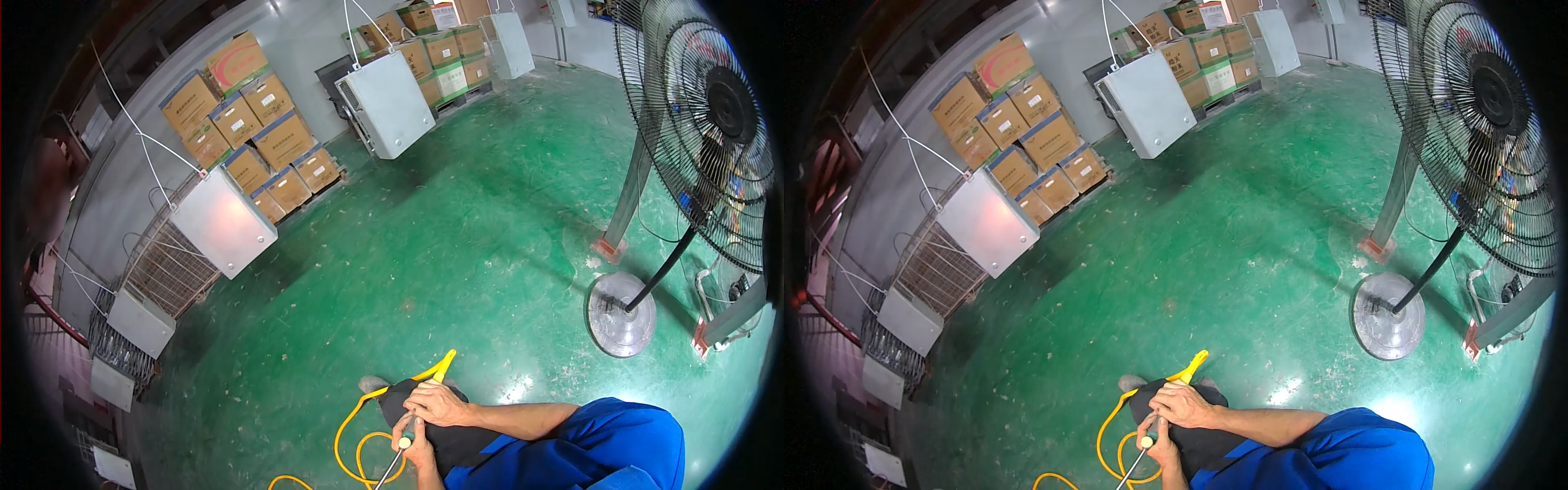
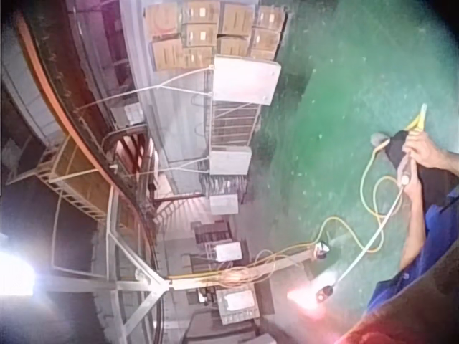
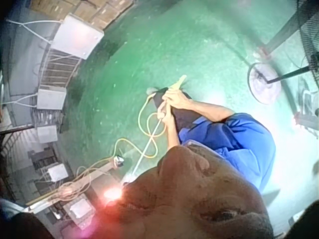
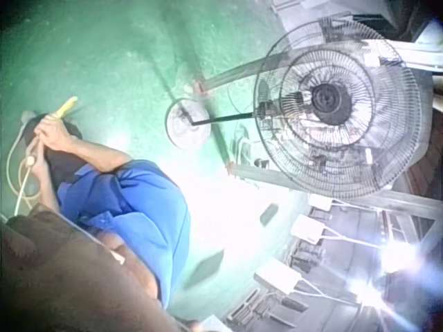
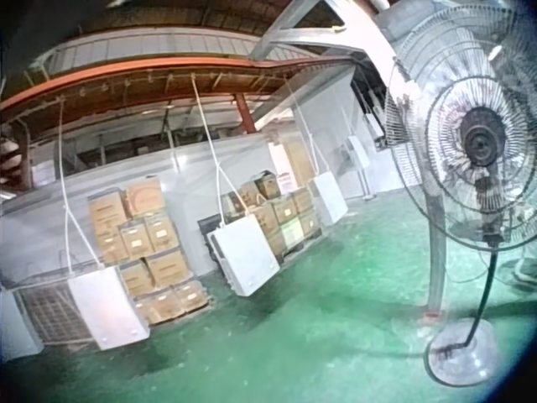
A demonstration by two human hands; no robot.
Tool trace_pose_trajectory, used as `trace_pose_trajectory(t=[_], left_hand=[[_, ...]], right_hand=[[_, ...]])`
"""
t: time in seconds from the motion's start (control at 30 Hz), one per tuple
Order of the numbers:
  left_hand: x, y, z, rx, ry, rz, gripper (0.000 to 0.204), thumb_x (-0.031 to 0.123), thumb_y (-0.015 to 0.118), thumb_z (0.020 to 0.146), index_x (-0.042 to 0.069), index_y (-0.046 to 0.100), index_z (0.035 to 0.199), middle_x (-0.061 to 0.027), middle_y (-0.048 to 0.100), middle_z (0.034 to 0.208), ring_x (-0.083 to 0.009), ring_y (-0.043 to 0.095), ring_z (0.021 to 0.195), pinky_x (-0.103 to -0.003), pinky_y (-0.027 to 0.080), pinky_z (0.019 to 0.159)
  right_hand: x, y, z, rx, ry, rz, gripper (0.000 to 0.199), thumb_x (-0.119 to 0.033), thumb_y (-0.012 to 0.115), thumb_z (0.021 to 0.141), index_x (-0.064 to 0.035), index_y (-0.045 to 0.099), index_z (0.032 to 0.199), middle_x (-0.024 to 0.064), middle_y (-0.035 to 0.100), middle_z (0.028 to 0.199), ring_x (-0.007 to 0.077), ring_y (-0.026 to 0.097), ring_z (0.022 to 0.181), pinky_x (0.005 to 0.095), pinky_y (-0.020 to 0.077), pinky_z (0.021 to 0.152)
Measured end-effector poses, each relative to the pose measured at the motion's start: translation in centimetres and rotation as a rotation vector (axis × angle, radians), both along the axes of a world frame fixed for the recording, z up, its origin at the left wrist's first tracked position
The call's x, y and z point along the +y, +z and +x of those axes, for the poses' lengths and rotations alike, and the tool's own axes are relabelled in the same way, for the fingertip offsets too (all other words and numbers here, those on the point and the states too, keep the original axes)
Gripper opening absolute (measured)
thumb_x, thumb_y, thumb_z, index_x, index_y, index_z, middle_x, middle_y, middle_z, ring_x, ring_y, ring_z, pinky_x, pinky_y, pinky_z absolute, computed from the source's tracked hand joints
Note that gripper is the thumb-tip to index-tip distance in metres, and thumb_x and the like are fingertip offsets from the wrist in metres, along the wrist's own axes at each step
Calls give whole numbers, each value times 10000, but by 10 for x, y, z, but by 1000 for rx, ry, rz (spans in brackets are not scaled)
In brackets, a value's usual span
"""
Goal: The recorder uses a long-handled gas torch to apply a flame to the surface of electrical control panel enclosures to test their fire resistance or coating.
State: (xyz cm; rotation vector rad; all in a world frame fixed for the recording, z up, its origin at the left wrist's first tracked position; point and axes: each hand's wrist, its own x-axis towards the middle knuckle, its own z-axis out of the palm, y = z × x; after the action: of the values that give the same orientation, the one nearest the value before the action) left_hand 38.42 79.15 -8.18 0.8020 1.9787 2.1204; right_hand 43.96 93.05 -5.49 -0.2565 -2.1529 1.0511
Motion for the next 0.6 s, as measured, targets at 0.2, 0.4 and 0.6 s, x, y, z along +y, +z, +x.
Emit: trace_pose_trajectory(t=[0.2,0.4,0.6], left_hand=[[1,0,1,2,1,17,213,21,775,886,-51,656,1047,-191,723,1108,-253,684,992,-368,585,874],[0,-4,0,3,0,20,209,20,778,884,-54,655,1036,-198,728,1104,-254,686,989,-376,580,877],[1,3,0,24,7,-9,202,23,774,880,-50,663,1032,-192,734,1095,-246,682,980,-378,569,888]], right_hand=[[0,3,0,0,2,-7,159,-174,669,937,-28,728,919,130,677,843,322,652,846,447,508,795],[1,1,1,-32,11,20,162,-170,642,955,-32,726,970,107,704,897,303,665,870,432,510,821],[0,3,1,5,0,12,153,-168,661,944,-30,725,934,121,678,854,317,651,849,442,508,800]])
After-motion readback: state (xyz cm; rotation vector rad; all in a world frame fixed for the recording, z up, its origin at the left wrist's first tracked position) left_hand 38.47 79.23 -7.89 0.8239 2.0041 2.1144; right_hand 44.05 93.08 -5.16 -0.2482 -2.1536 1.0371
